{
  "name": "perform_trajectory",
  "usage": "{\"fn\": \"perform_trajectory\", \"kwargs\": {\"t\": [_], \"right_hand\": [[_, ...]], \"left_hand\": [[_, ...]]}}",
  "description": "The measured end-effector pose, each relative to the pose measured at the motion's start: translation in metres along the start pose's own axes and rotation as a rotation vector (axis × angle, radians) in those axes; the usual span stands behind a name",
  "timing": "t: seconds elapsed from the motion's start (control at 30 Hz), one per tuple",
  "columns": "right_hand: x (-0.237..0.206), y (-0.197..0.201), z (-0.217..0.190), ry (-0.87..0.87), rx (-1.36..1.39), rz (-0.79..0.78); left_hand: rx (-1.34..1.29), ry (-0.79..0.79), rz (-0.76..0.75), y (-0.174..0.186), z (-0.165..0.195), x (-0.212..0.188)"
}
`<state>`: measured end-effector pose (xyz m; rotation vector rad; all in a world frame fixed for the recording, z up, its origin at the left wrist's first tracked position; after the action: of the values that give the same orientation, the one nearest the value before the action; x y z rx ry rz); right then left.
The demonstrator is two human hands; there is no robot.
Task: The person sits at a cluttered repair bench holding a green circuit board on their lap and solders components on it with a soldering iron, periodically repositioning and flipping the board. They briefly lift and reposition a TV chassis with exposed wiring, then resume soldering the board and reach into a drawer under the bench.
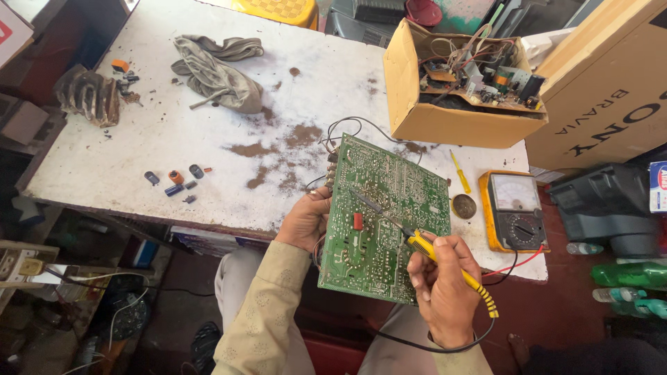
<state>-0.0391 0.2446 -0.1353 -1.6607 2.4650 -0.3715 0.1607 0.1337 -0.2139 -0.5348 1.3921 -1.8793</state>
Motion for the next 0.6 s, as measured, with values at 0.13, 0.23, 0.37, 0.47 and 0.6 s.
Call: {"fn": "perform_trajectory", "kwargs": {"t": [0.13,0.23,0.37,0.47,0.6], "right_hand": [[0.000,-0.001,-0.002,0.009,0.015,-0.002],[0.000,-0.002,-0.002,0.002,0.002,-0.005],[0.001,-0.003,-0.002,0.006,-0.014,-0.016],[0.002,-0.005,0.000,0.011,-0.002,-0.043],[-0.001,-0.007,0.003,0.000,0.017,-0.062]], "left_hand": [[-0.041,0.001,-0.067,-0.007,0.001,-0.001],[-0.040,0.004,-0.040,-0.006,0.001,-0.002],[-0.033,0.009,-0.036,-0.009,0.002,-0.003],[-0.052,-0.001,-0.085,-0.014,0.005,-0.004],[-0.050,0.020,-0.023,-0.009,0.004,-0.005]]}}
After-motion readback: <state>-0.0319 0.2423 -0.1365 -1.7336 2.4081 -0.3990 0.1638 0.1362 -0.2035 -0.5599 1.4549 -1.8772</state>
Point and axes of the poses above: each hand's wrist, its own x-axis towards the middle knuckle, its own y-axis out of the back of the hand, z = x × y, the point moved 9 cm from there along x, towards the middle knuckle, and after that the axes turned 10 degrees about y, right-handed, at the moved point
